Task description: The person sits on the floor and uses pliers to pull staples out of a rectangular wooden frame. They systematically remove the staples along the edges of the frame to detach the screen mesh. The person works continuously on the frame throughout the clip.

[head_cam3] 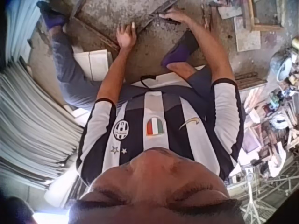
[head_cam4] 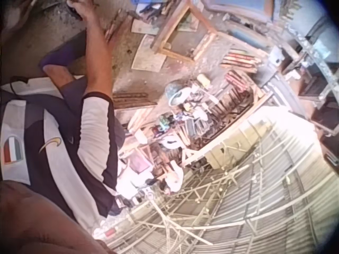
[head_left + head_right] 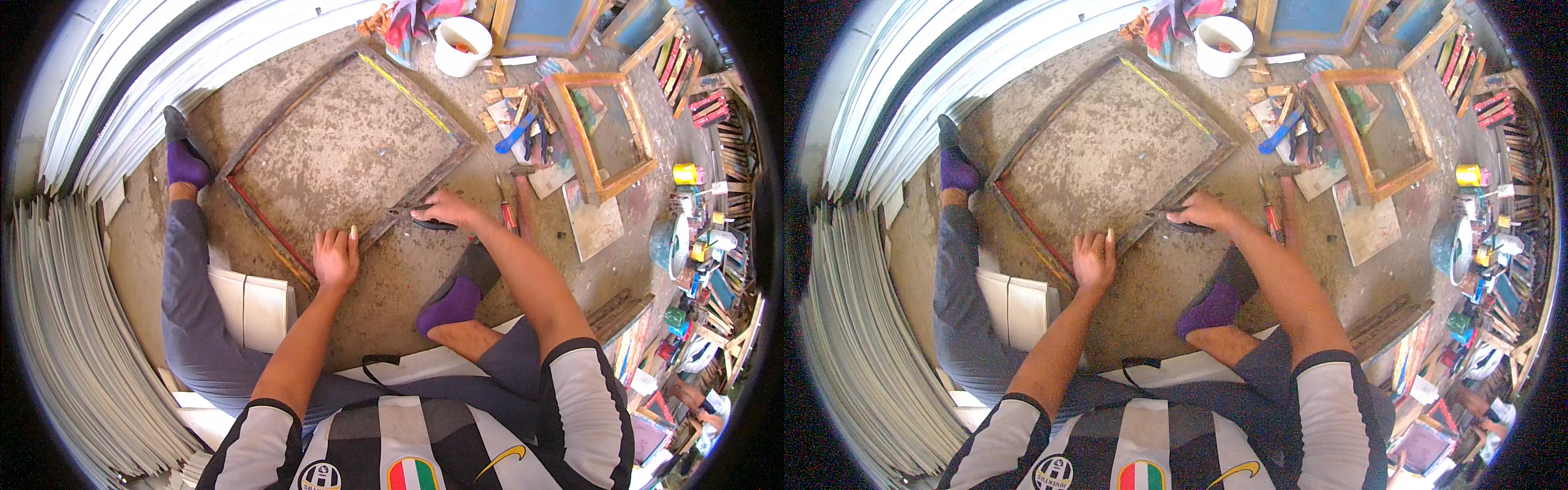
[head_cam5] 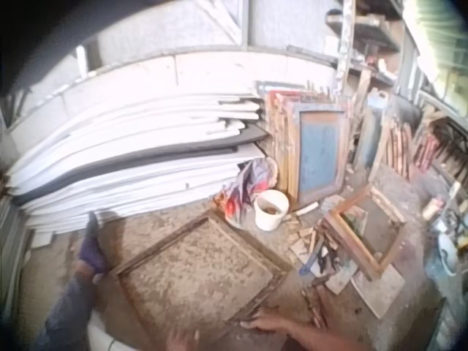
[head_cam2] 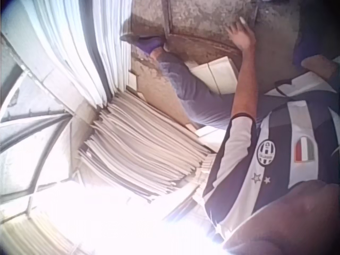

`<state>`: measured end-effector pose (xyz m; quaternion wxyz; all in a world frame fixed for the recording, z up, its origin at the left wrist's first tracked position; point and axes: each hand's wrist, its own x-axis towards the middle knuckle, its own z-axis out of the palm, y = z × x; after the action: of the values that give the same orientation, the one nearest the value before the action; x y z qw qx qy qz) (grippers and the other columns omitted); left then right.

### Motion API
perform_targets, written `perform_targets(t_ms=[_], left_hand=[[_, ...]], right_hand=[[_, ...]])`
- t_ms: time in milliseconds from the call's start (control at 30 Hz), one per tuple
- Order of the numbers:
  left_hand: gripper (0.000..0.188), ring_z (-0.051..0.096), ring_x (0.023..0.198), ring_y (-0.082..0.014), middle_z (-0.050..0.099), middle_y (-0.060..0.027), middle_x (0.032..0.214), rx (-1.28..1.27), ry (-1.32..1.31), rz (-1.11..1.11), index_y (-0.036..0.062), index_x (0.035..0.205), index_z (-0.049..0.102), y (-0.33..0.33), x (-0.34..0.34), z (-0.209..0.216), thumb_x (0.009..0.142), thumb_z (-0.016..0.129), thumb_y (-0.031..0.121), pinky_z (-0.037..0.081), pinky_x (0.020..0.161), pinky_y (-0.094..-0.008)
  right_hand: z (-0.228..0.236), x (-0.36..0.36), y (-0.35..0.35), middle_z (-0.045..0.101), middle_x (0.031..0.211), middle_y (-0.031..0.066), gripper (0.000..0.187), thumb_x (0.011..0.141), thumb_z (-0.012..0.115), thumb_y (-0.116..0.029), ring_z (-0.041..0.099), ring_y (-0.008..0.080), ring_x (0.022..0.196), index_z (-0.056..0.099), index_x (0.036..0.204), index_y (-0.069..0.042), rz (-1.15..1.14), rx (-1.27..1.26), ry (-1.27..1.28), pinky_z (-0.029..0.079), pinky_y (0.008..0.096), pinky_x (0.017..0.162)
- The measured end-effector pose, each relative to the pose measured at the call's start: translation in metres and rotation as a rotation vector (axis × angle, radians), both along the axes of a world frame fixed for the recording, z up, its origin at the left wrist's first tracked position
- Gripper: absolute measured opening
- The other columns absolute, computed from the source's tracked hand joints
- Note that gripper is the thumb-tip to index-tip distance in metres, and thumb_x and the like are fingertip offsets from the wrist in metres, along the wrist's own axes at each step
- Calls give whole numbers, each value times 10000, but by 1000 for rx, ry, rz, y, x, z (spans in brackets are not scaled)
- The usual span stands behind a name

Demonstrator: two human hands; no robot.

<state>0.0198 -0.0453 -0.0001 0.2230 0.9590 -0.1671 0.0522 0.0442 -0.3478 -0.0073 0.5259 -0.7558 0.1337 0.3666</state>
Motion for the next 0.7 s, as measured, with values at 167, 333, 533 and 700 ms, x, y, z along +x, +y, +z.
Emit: perform_targets(t_ms=[167, 333, 533, 700], left_hand=[[294, 562, 905, -332, 617, -102, 899, 4, -13, 4, 63, 790, 620, 1, 0, -2, 984, 592, 283, 455, 791, -471], [281, 570, 895, -332, 618, -100, 886, -16, -29, 0, 69, 799, 625, 2, 0, -1, 980, 595, 283, 458, 780, -469], [248, 553, 867, -359, 601, -143, 880, -48, -41, -11, 39, 800, 606, 1, 0, 1, 976, 597, 213, 454, 777, -484], [268, 567, 902, -345, 617, -120, 897, -17, -45, 3, 57, 811, 628, 6, -2, -6, 981, 585, 259, 469, 785, -480]], right_hand=[[5, -3, -4, 672, 725, 63, 451, 715, 852, -448, 640, 203, 681, 748, 832, -25, 231, -88, -146, 502, 364, 653], [24, -5, 2, 631, 643, 21, 427, 738, 844, -442, 626, 161, 602, 738, 831, -39, 157, -25, -45, 501, 349, 590], [51, -2, 16, 658, 649, 112, 472, 742, 831, -457, 673, 250, 630, 713, 822, -8, 201, -250, -55, 532, 396, 632], [74, -28, 53, 651, 666, 192, 526, 805, 766, -493, 698, 318, 667, 689, 816, 27, 274, -508, -301, 536, 442, 659]])
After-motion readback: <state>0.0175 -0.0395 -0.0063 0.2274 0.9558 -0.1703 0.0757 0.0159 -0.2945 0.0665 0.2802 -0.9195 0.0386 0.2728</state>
